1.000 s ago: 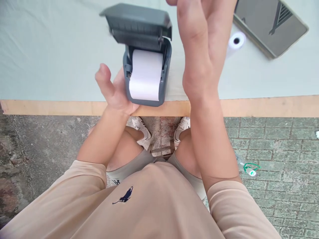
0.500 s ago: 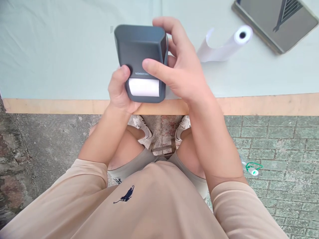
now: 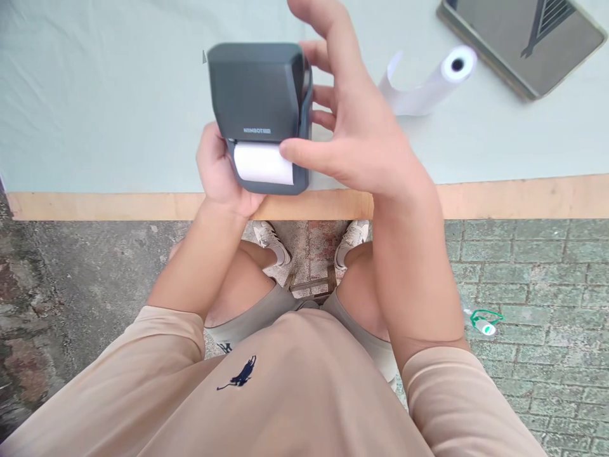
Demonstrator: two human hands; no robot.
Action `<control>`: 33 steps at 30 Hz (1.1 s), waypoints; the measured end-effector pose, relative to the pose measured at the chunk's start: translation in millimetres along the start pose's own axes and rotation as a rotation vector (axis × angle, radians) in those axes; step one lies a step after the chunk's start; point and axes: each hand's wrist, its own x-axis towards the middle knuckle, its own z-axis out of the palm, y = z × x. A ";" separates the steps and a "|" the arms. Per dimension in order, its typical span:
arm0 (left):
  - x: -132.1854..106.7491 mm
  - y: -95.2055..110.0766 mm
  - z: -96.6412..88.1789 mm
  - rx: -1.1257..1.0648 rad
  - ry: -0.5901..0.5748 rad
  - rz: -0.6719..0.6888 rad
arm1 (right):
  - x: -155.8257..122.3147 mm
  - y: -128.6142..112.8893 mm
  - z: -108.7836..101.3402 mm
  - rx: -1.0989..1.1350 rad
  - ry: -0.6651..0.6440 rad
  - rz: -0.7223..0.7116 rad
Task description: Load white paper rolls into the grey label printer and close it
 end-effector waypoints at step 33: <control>-4.4 1.7 -0.1 -0.058 -0.178 -0.012 | -26.7 7.8 -23.7 -0.207 0.462 -0.136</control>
